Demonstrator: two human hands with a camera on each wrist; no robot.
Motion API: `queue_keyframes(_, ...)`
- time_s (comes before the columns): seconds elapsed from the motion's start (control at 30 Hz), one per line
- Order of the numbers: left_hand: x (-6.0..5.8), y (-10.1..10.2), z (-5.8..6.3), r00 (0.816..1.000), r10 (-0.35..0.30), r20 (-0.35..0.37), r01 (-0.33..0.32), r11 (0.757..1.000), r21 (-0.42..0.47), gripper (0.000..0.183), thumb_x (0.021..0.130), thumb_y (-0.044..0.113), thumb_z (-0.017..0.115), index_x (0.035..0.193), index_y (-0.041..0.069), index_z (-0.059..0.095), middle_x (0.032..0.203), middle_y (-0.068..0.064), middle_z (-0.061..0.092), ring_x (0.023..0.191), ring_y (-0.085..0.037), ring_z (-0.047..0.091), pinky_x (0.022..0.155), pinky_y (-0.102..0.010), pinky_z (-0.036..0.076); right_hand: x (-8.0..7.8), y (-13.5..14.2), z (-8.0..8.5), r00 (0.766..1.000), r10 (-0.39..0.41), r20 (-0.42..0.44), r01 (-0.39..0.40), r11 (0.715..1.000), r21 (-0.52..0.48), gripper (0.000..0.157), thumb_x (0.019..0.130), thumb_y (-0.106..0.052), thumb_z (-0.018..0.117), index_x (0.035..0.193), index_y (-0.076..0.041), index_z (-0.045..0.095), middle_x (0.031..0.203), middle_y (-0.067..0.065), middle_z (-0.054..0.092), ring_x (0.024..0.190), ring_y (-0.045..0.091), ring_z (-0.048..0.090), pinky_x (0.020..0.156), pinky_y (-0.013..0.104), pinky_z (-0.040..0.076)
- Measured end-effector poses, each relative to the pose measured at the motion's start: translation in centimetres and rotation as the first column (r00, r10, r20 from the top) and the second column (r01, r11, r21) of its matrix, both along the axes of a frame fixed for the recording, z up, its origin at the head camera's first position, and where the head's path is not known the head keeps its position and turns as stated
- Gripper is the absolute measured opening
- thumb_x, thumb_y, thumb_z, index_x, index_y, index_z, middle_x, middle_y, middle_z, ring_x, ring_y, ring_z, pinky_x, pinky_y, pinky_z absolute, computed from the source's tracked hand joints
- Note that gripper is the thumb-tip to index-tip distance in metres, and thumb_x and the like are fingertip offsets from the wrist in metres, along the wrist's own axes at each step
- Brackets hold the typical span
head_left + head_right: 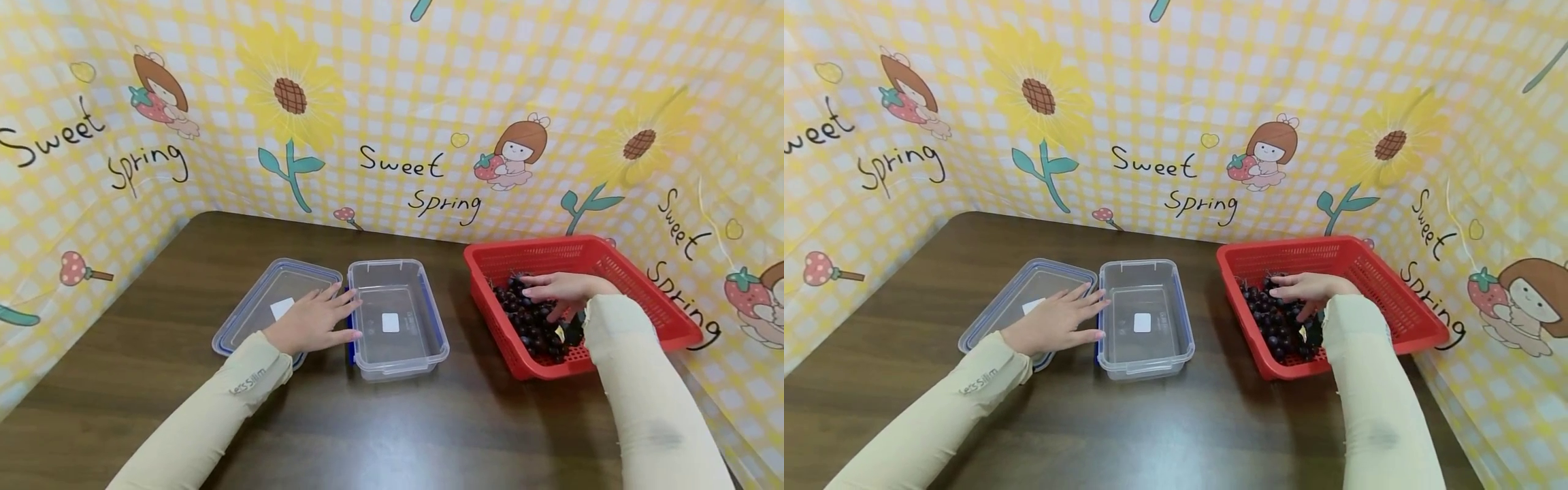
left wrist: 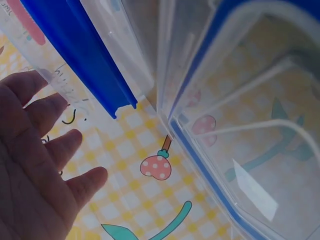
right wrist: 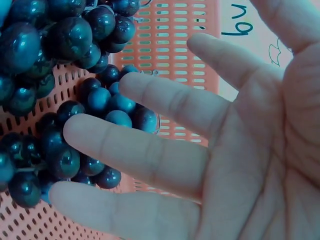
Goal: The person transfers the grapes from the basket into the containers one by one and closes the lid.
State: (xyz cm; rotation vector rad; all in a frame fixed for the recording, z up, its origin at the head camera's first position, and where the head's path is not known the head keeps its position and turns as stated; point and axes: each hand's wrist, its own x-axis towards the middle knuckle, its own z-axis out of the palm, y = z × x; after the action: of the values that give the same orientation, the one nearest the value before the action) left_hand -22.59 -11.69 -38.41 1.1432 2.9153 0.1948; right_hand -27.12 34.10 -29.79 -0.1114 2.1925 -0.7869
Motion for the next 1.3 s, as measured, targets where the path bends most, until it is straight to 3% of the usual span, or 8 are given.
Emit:
queue_keyframes(0.13, 0.0, 0.2, 0.0, 0.998, 0.017, 0.054, -0.016, 1.000, -0.017, 0.073, 0.094, 0.056, 0.047, 0.145, 0.004, 0.041, 0.152, -0.017, 0.032, 0.139, -0.044, 0.022, 0.104, -0.062, 0.028, -0.5, -0.2, -0.2, 1.000, 0.015, 0.023, -0.015, 1.000, 0.002, 0.078, 0.099, -0.044, 0.045, 0.153, -0.003, 0.005, 0.148, 0.034, 0.024, 0.110, 0.045, 0.058, 0.079, 0.044, 0.053)
queue_keyframes(0.3, 0.2, 0.6, 0.3, 0.991, 0.039, 0.126, -0.038, 0.999, -0.013, 0.079, 0.092, 0.058, 0.049, 0.147, 0.003, 0.036, 0.154, -0.018, 0.026, 0.139, -0.045, 0.020, 0.106, -0.063, 0.024, -0.9, -0.2, -0.6, 1.000, 0.021, 0.021, -0.021, 1.000, 0.003, 0.082, 0.097, -0.042, 0.052, 0.152, 0.000, 0.006, 0.151, 0.036, 0.004, 0.103, 0.041, 0.063, 0.089, 0.048, 0.050)
queue_keyframes(0.43, 0.4, 0.9, 0.2, 0.990, 0.044, 0.133, -0.042, 0.999, -0.021, 0.083, 0.090, 0.061, 0.050, 0.148, 0.003, 0.035, 0.154, -0.017, 0.025, 0.139, -0.045, 0.022, 0.106, -0.063, 0.024, -0.9, -0.2, -1.3, 0.999, -0.023, 0.044, 0.024, 0.999, -0.022, 0.087, 0.094, -0.035, 0.062, 0.152, 0.000, 0.006, 0.151, 0.036, -0.005, 0.107, 0.040, 0.061, 0.090, 0.044, 0.050)
queue_keyframes(0.63, 0.7, 1.2, 0.1, 0.988, 0.072, 0.137, -0.068, 0.997, -0.037, 0.086, 0.089, 0.064, 0.050, 0.148, 0.004, 0.034, 0.155, -0.015, 0.025, 0.137, -0.044, 0.027, 0.105, -0.064, 0.023, -0.9, 0.2, -2.0, 0.998, -0.029, 0.061, 0.031, 0.999, -0.035, 0.089, 0.092, -0.027, 0.065, 0.151, 0.000, 0.005, 0.151, 0.036, -0.007, 0.112, 0.043, 0.057, 0.094, 0.049, 0.046)
queue_keyframes(0.97, 1.2, 1.4, 0.3, 0.989, 0.089, 0.116, -0.084, 0.995, -0.046, 0.086, 0.088, 0.065, 0.050, 0.147, 0.003, 0.037, 0.153, -0.016, 0.028, 0.135, -0.043, 0.032, 0.106, -0.062, 0.025, -1.0, -0.7, -3.0, 0.997, 0.065, 0.035, -0.067, 0.997, 0.051, 0.089, 0.092, -0.030, 0.064, 0.150, 0.004, 0.004, 0.149, 0.038, 0.001, 0.106, 0.038, 0.060, 0.089, 0.047, 0.050)
queue_keyframes(1.07, 1.2, 1.5, 0.3, 0.991, 0.080, 0.109, -0.075, 0.996, -0.045, 0.086, 0.088, 0.065, 0.050, 0.146, 0.003, 0.038, 0.153, -0.016, 0.029, 0.135, -0.042, 0.034, 0.106, -0.060, 0.026, -1.1, -1.0, -3.6, 0.997, 0.064, 0.031, -0.066, 0.996, 0.059, 0.090, 0.091, -0.029, 0.064, 0.149, 0.007, 0.005, 0.148, 0.039, 0.005, 0.118, 0.043, 0.049, 0.089, 0.047, 0.050)
queue_keyframes(1.2, 1.3, 1.6, 0.2, 0.991, 0.073, 0.110, -0.069, 0.997, -0.043, 0.086, 0.088, 0.065, 0.051, 0.146, 0.003, 0.038, 0.153, -0.016, 0.029, 0.134, -0.041, 0.036, 0.106, -0.060, 0.026, -1.2, -1.3, -4.4, 0.997, 0.073, 0.031, -0.075, 0.996, 0.051, 0.093, 0.089, -0.026, 0.066, 0.147, 0.011, 0.004, 0.148, 0.040, 0.004, 0.134, 0.049, 0.022, 0.091, 0.049, 0.049)
queue_keyframes(1.3, 1.2, 1.6, 0.2, 0.991, 0.071, 0.115, -0.067, 0.997, -0.037, 0.086, 0.087, 0.064, 0.052, 0.146, 0.002, 0.039, 0.153, -0.017, 0.029, 0.133, -0.041, 0.036, 0.106, -0.061, 0.025, -1.4, -1.4, -4.9, 0.996, 0.089, 0.023, -0.091, 0.994, 0.061, 0.095, 0.088, -0.027, 0.066, 0.147, 0.011, 0.003, 0.148, 0.040, 0.004, 0.136, 0.050, 0.017, 0.093, 0.051, 0.046)
